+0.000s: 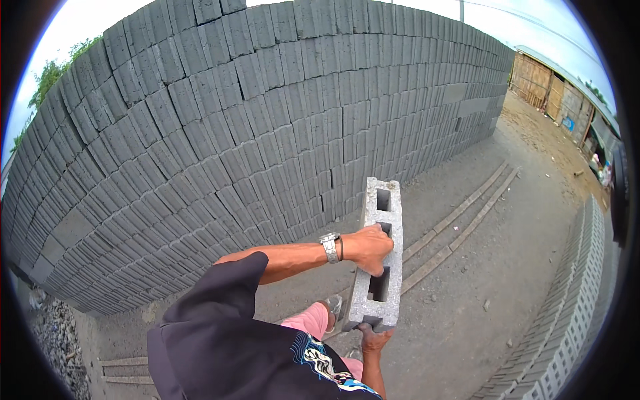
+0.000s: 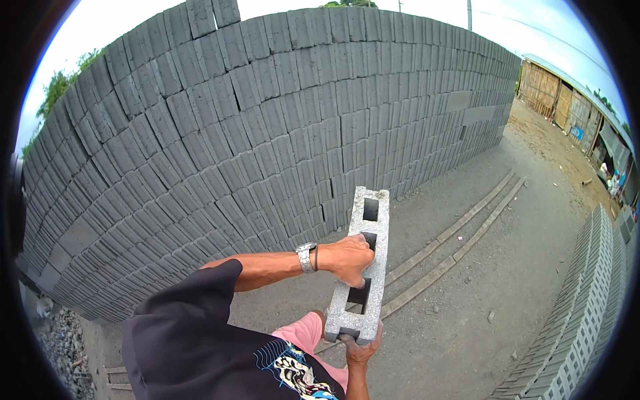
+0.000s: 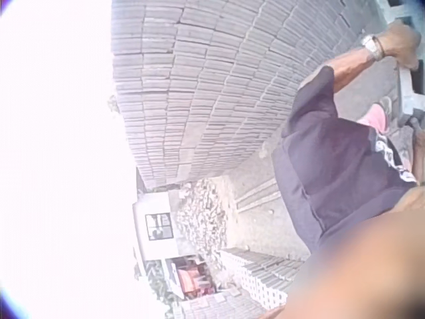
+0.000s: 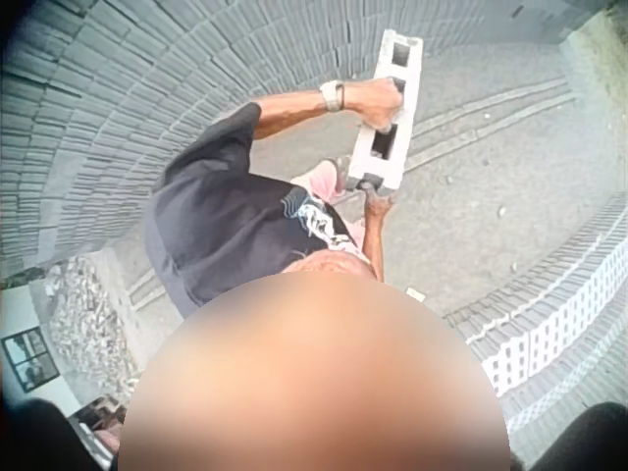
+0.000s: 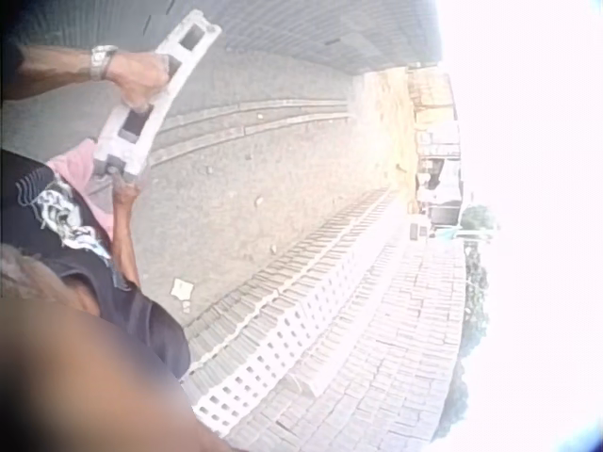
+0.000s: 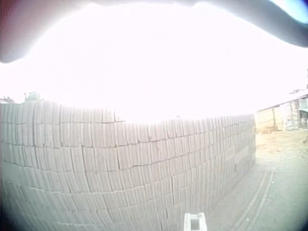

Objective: Stacking concrete hollow blocks by hand in an outdoor yard.

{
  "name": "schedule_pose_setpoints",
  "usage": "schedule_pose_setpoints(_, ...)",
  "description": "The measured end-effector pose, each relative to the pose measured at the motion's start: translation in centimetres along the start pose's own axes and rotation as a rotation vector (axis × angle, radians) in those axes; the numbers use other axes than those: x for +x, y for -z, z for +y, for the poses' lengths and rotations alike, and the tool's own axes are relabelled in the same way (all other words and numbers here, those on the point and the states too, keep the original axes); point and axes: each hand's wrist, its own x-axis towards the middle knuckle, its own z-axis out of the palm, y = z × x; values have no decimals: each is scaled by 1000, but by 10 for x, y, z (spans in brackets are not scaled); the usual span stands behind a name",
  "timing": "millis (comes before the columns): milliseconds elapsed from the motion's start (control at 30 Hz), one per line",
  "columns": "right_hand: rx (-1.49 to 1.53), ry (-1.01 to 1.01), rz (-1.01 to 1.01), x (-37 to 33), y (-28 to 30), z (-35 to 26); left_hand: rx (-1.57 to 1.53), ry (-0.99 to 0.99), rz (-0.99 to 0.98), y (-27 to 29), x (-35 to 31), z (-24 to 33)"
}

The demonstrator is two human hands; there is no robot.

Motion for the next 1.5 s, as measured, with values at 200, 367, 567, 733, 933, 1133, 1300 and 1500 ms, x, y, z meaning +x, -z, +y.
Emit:
schedule_pose_setpoints(200, 145, 472, 8, 222, -136, -47, 428, 68, 235, 206, 9, -103)
schedule_pose_setpoints(367, 161, 1073, 246, 435, -283, -150, 705, 215, 400, 369, 12, -182)
schedule_pose_setpoints(567, 60, 1272, 687, 597, -444, -285, 1445, 235, -443, 582, 42, -308)
schedule_pose_setpoints(733, 752, 645, -338, 659, -469, -446, 1191, 659, 116, 621, -1, -379)
schedule_pose_setpoints(933, 681, 759, -524, 649, -475, -546, 1226, 632, 710, 622, -84, -456)
schedule_pose_setpoints(1133, 604, 844, -607, 687, -504, -571, 1148, 434, 1197, 579, -136, -489)
schedule_pose_setpoints(1300, 588, 863, -616, 702, -517, -571, 1020, 368, 1425, 545, -85, -493)
schedule_pose_setpoints(1500, 400, 877, -461, 733, -567, -585, 1066, 730, 1475, 549, -80, -528)
